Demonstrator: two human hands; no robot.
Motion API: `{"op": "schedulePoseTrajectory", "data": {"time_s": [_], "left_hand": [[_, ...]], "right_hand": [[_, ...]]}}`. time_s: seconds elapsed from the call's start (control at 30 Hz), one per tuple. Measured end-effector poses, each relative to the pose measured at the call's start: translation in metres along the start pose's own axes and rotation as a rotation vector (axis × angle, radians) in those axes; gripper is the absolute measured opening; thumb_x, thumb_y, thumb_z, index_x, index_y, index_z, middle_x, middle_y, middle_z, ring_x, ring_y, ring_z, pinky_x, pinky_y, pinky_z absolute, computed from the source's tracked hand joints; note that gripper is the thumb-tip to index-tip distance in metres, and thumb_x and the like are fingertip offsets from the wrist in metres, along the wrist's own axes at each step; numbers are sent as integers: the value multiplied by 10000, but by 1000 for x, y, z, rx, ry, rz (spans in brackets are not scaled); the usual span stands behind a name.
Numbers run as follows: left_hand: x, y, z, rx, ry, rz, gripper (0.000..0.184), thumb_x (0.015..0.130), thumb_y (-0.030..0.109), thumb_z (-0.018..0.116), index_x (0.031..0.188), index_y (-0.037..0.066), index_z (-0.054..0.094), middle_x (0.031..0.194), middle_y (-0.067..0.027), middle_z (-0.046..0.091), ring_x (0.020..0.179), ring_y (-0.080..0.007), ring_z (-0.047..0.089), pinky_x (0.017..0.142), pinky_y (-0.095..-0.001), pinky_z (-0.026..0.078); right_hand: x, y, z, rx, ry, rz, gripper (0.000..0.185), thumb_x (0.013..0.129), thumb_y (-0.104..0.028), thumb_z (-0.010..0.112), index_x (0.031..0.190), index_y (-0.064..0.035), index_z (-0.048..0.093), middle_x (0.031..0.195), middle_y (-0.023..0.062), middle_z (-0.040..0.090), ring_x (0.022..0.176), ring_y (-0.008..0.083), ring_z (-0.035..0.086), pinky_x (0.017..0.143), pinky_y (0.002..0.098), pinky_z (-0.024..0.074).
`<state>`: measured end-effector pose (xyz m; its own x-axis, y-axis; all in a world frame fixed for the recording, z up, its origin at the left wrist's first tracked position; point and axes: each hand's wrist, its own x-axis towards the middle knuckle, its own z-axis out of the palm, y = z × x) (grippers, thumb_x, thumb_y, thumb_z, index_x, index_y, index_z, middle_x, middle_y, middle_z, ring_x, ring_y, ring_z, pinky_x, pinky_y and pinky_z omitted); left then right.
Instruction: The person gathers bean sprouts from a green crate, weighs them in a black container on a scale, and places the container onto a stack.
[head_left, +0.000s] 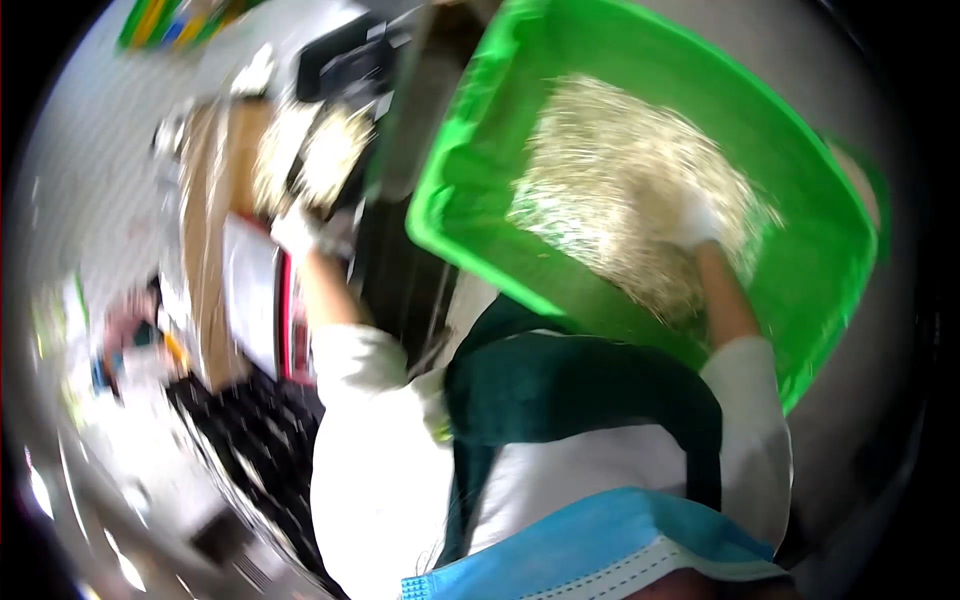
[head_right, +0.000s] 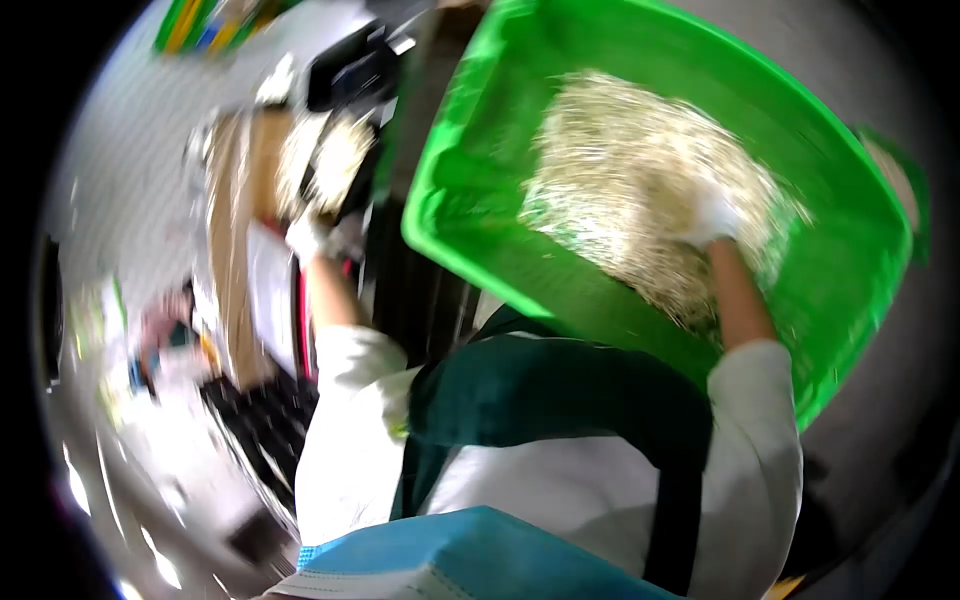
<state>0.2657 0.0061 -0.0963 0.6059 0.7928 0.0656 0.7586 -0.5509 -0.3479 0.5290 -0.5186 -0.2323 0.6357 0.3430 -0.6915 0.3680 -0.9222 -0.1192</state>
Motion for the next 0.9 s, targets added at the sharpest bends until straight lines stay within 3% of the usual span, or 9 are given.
{"op": "schedulePoseTrajectory", "data": {"time_s": [0.07,0.13,0.2,0.33,0.43,0.53,0.6,0.73,0.9], "left_hand": [[-12,-3,12,-182,188,111,414,463,380,775,784,155,645,784,-116,654,760,-339,610,706,-421,467],[-26,8,-1,-239,342,256,300,556,256,758,770,127,591,709,-92,606,669,-284,588,650,-397,468],[2,9,33,-1794,233,-600,204,647,69,687,786,105,542,705,-65,563,627,-214,560,581,-360,468],[1,6,-2,-2291,27,-715,260,681,-70,571,886,89,553,830,-70,606,694,-237,591,634,-381,523],[-30,3,-35,-2099,28,-744,197,714,53,602,904,100,581,859,-45,622,767,-222,599,645,-330,485],[-46,-13,-47,-2247,66,-597,257,735,108,620,956,-22,636,930,-124,655,856,-279,602,815,-395,469],[-62,-8,-61,-2282,58,-445,329,748,134,608,1026,-42,613,1058,-195,628,973,-320,595,915,-453,455],[-77,54,-94,-2356,-11,-578,483,762,200,604,1177,-42,548,1166,-195,592,1053,-344,576,922,-496,466],[-91,127,-121,-2319,-319,-354,589,713,239,675,1233,17,509,1228,-180,543,1097,-361,536,860,-592,479]], "right_hand": [[1,-5,-2,96,24,34,1263,572,-436,841,1464,-87,18,1411,217,328,1292,346,345,1066,388,322],[-10,-18,-13,237,-34,129,1262,584,-374,850,1462,-80,-8,1374,213,389,1241,340,422,1035,384,365],[-9,-16,-2,210,183,138,1236,586,-274,855,1456,-68,2,1275,207,491,1102,329,537,953,382,437],[-2,-4,11,193,273,63,1230,594,-335,842,1456,-76,5,1259,222,501,1076,339,551,919,388,455],[13,-3,11,104,150,89,1137,632,-451,772,1455,-73,85,1198,215,553,1060,359,556,909,387,454],[33,41,36,519,274,-339,1042,673,-238,795,1450,-62,123,1234,172,550,1097,289,550,950,348,432],[-8,36,-1,777,250,-266,1077,656,-235,822,1453,-49,122,1330,169,467,1201,271,470,1021,326,377],[-20,13,-42,295,117,22,1174,636,-321,830,1466,-54,43,1394,208,387,1260,324,417,1069,375,326],[-14,21,-28,416,111,-69,1110,681,-304,788,1465,-65,41,1462,204,269,1339,282,312,1100,364,289]]}}
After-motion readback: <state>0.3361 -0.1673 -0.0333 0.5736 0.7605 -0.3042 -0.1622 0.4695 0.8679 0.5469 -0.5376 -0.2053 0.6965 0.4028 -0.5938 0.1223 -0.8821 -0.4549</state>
